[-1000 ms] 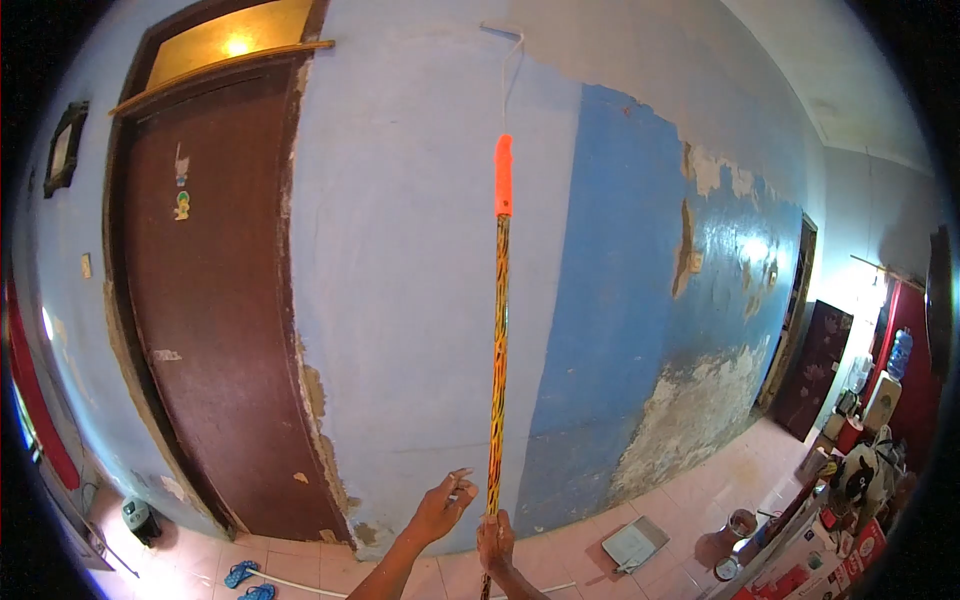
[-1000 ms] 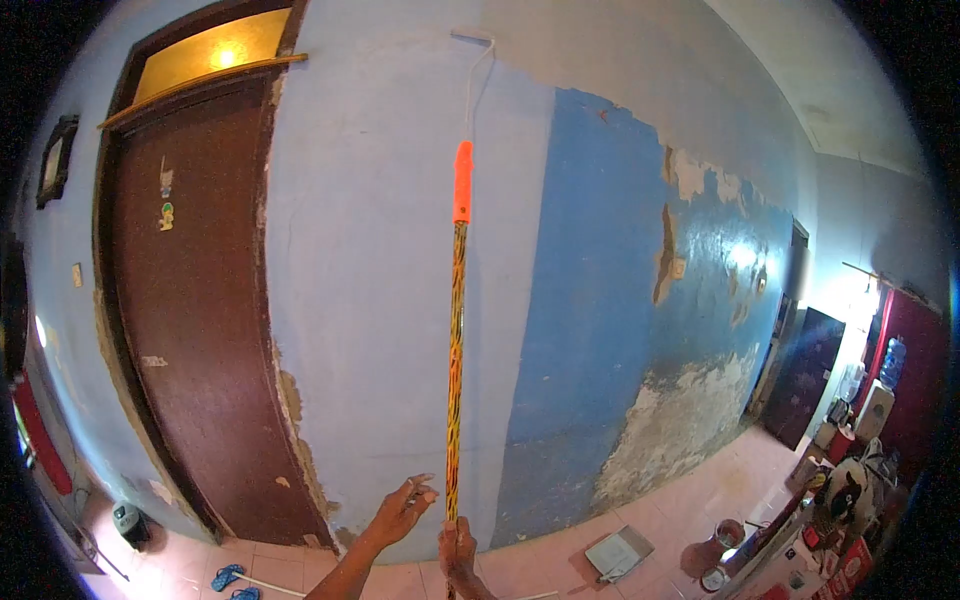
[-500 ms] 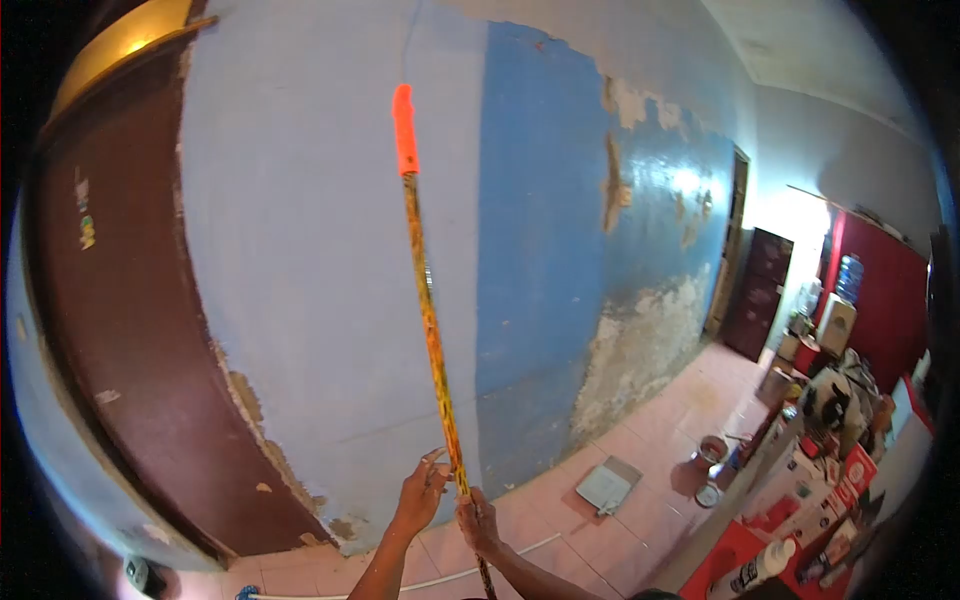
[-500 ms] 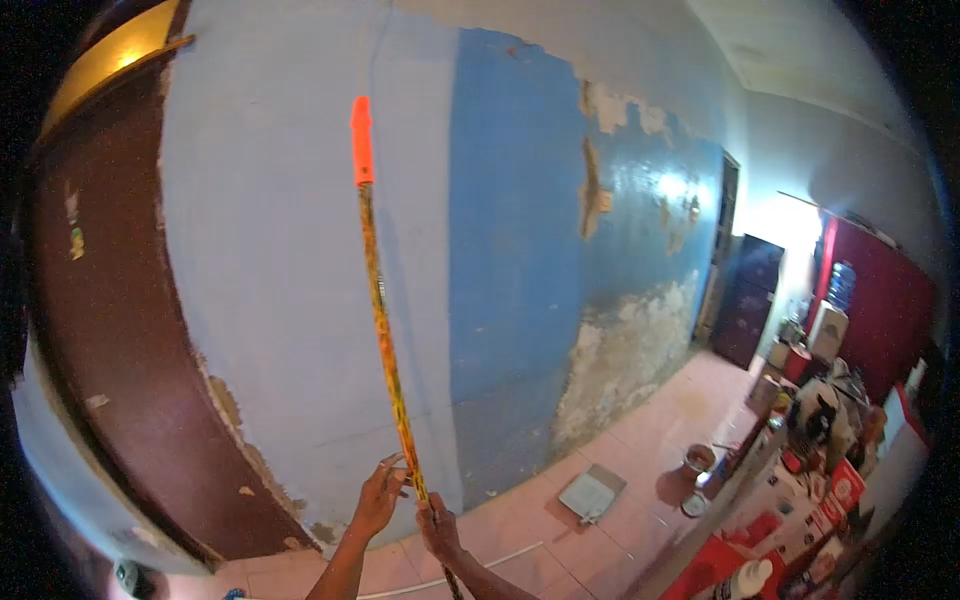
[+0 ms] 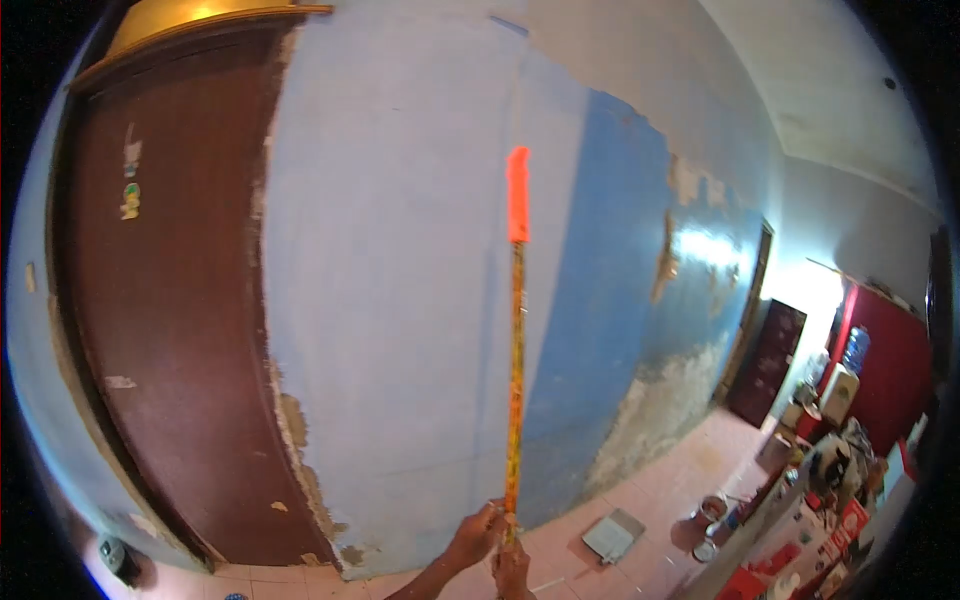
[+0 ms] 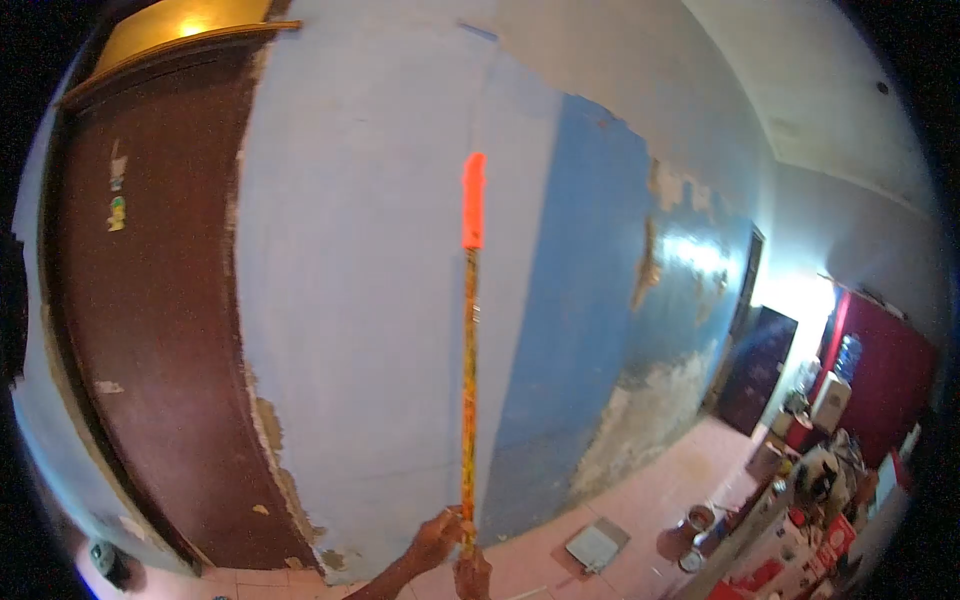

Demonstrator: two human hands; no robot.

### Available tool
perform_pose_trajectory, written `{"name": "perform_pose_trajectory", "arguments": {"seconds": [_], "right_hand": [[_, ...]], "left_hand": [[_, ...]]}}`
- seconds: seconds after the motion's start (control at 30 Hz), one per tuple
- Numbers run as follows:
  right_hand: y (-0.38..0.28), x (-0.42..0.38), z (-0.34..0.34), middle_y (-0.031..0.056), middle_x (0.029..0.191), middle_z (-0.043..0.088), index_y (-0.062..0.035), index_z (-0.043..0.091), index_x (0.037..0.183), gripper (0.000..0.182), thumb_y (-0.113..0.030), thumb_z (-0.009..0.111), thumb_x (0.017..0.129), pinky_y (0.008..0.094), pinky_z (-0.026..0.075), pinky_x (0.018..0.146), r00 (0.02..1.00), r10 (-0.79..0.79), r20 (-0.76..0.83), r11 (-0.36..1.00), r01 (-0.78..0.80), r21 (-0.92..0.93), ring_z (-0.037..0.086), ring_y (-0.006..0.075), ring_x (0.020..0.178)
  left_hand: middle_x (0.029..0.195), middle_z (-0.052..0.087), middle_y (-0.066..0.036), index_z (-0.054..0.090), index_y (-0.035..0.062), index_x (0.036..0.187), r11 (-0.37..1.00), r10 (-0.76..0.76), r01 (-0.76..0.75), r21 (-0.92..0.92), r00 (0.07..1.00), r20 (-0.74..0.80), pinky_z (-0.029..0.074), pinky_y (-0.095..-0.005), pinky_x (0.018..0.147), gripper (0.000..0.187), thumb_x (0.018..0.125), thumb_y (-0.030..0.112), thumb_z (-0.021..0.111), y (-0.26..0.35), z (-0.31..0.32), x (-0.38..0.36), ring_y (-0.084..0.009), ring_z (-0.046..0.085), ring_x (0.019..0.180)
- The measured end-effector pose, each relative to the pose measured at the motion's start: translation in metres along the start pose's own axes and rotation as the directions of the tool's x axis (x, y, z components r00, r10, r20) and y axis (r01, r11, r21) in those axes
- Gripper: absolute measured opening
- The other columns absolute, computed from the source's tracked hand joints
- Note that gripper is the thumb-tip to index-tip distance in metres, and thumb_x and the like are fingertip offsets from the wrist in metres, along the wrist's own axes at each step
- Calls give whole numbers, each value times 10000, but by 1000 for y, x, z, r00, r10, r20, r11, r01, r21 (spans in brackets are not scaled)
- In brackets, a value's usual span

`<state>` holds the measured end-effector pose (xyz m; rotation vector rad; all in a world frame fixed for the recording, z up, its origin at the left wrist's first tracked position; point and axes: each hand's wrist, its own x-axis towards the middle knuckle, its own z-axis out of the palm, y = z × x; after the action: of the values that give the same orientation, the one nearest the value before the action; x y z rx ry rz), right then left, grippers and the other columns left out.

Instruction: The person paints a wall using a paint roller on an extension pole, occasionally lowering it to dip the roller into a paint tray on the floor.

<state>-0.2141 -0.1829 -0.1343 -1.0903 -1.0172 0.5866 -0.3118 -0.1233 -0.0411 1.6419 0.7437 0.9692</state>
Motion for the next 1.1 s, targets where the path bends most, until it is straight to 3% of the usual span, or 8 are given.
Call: {"name": "perform_pose_trajectory", "arguments": {"seconds": [0.13, 0.2, 0.5, 0.57, 0.83, 0.97, 1.03, 1.1], "right_hand": [[28, 15, 0, 85, 576, 522, -57, 582, 1136, 407, -421, 438, 1025, 350, 382, 409, 979, -203, -15, 945, 192, -264, 492, 211, 460], [70, 38, -18, -31, 588, 446, -74, 597, 1063, 434, -479, 448, 1013, 252, 330, 401, 985, 171, 28, 985, -170, -25, 421, 68, 481], [-21, 77, -24, -23, 577, 412, -80, 488, 910, 452, -520, 442, 1004, 238, 274, 360, 961, 199, 194, 966, -225, 126, 376, 52, 411], [79, 76, -33, -36, 611, 465, -79, 594, 1013, 452, -509, 458, 999, 241, 336, 415, 992, 117, 57, 993, -117, 1, 418, 70, 486], [70, 55, -62, 95, 643, 522, -5, 579, 1058, 380, -361, 459, 1004, 364, 423, 473, 988, -81, 135, 926, 124, -357, 514, 215, 546], [-6, 103, -47, 157, 669, 508, 15, 566, 1054, 354, -317, 456, 1002, 442, 426, 533, 920, -305, 245, 837, 382, -392, 502, 315, 580], [-58, 113, -37, -26, 593, 413, -71, 484, 917, 435, -490, 424, 1016, 241, 280, 400, 972, 34, 231, 996, -53, 75, 370, 53, 459], [-34, 117, -41, -2, 633, 468, -41, 515, 1021, 433, -459, 405, 1026, 252, 308, 426, 969, 16, 247, 999, -29, 46, 393, 63, 486]], "left_hand": [[1075, 674, -153, 454, -24, 1339, 991, 114, -116, 68, 993, 40, 514, -337, 877, 400, 1028, 219, 515, 3, -12, 8, -203, 653, 961], [1123, 666, -163, 449, -23, 1344, 990, 94, -103, 96, 992, 87, 515, -323, 879, 404, 1019, 201, 537, 2, -17, 20, -209, 661, 992], [1082, 686, -175, 449, 14, 1341, 979, 168, -172, 111, 985, 45, 519, -356, 841, 438, 998, 261, 565, 22, 3, 45, -281, 689, 969], [1092, 684, -180, 458, 9, 1335, 980, 56, -63, 188, 998, 40, 516, -364, 854, 463, 990, 296, 573, 22, 12, 44, -294, 685, 995], [815, 665, -104, 584, 50, 1167, 992, 23, -7, 129, 992, -125, 506, -343, 697, 298, 928, 223, 628, -5, 45, 30, -193, 640, 759], [1111, 679, -169, 465, -1, 1337, 956, 177, -161, 244, 983, -43, 538, -354, 850, 447, 981, 234, 599, 23, 32, 51, -258, 689, 965], [1112, 680, -169, 474, 39, 1330, 913, 376, -345, 218, 919, -117, 550, -326, 845, 398, 968, 128, 616, 43, 29, 63, -231, 698, 937], [1074, 687, -151, 491, 34, 1310, 932, 318, -281, 229, 937, -143, 550, -324, 835, 387, 963, 139, 628, 68, 29, 65, -216, 694, 933]]}}
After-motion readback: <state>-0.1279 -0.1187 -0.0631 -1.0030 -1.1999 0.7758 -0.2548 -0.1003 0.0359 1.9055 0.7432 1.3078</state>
